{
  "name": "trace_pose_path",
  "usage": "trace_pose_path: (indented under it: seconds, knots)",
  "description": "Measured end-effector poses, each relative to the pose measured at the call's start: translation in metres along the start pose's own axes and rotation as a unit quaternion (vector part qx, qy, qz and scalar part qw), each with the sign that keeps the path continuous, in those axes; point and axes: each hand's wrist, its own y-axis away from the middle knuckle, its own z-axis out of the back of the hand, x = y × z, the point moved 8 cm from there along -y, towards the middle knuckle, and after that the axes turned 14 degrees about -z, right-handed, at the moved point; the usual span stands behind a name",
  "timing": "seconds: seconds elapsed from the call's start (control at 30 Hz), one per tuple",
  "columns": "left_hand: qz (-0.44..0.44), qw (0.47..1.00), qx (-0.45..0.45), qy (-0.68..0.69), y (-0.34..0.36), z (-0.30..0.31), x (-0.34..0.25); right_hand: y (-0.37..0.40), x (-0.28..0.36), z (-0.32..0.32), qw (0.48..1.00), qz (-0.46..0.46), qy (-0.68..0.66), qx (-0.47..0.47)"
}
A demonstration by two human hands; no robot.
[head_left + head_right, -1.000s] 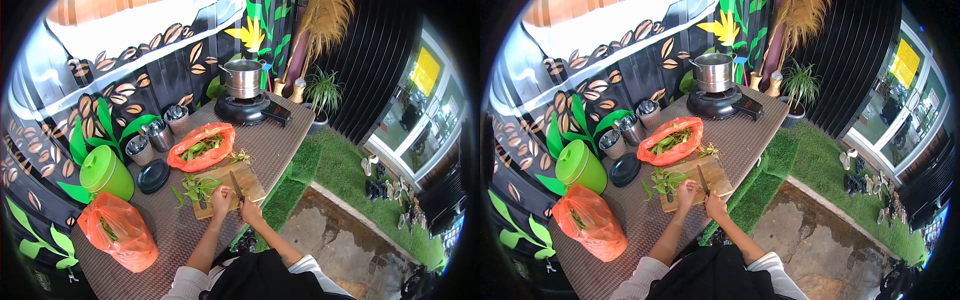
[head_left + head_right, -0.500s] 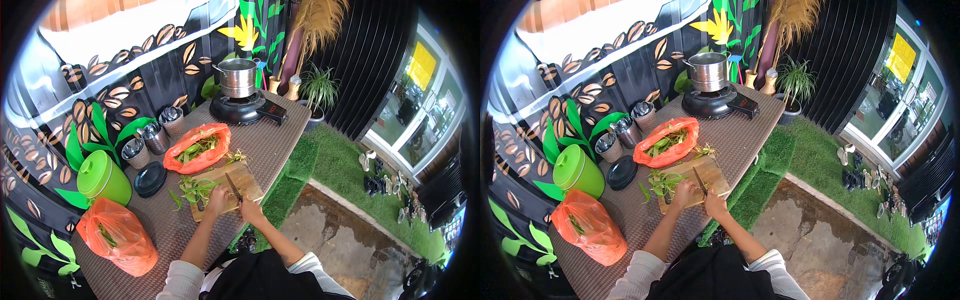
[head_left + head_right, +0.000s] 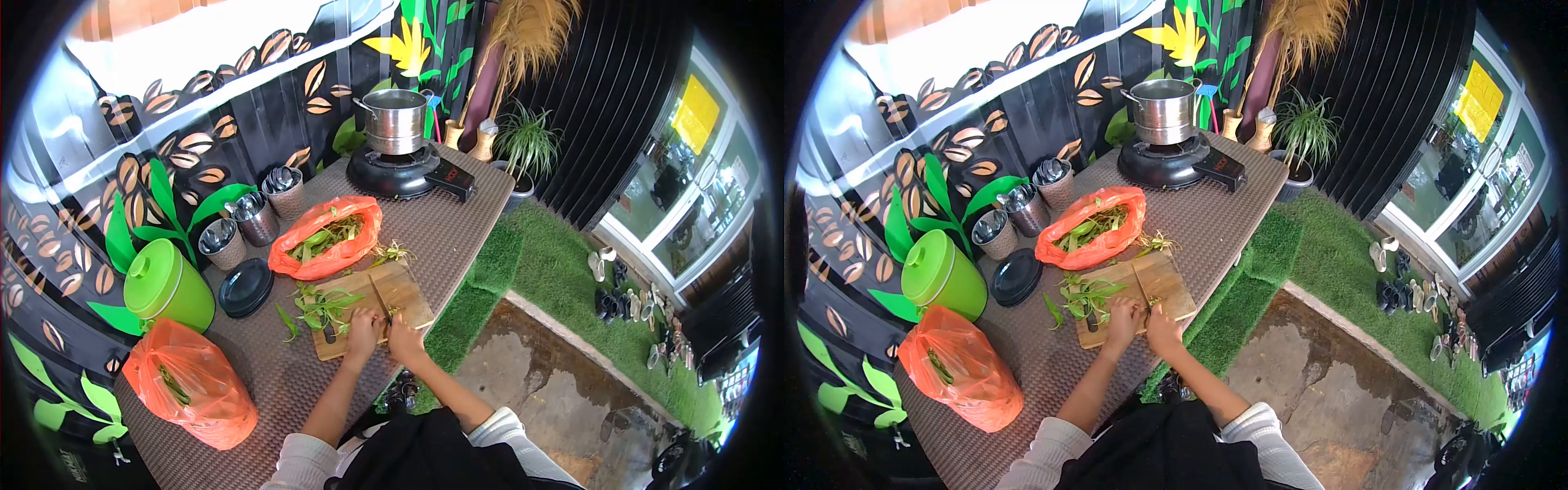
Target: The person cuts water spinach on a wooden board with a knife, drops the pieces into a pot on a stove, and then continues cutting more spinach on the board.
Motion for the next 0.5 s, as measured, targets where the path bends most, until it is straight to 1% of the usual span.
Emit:
trace_pose_path:
  seconds: [0.03, 0.1, 0.23, 0.27, 0.33, 0.47, 0.5]
  knots:
    - [0.002, 1.0, 0.003, -0.017, 0.0, 0.001, -0.003, -0.004, -0.002, 0.003, 1.0, 0.0, 0.0, 0.0]
    - [-0.009, 1.0, -0.005, -0.019, 0.002, 0.004, -0.012, -0.008, -0.004, 0.005, 0.999, 0.005, -0.023, 0.038]
    - [-0.032, 0.999, -0.015, -0.034, 0.0, 0.01, -0.02, 0.014, -0.004, 0.004, 0.999, -0.012, -0.02, 0.03]
    - [-0.032, 0.999, -0.016, -0.034, -0.001, 0.01, -0.021, 0.019, -0.002, 0.0, 1.0, -0.022, -0.013, 0.013]
    - [0.023, 0.999, -0.017, 0.029, -0.002, 0.012, -0.02, 0.015, -0.003, -0.003, 1.0, -0.031, -0.007, -0.004]
    - [0.006, 1.0, -0.009, 0.016, 0.005, 0.001, -0.008, -0.009, -0.001, 0.0, 0.999, 0.0, -0.038, 0.028]
    - [0.021, 1.0, -0.018, 0.012, 0.006, 0.0, -0.003, -0.01, 0.001, 0.002, 0.998, 0.012, -0.049, 0.043]
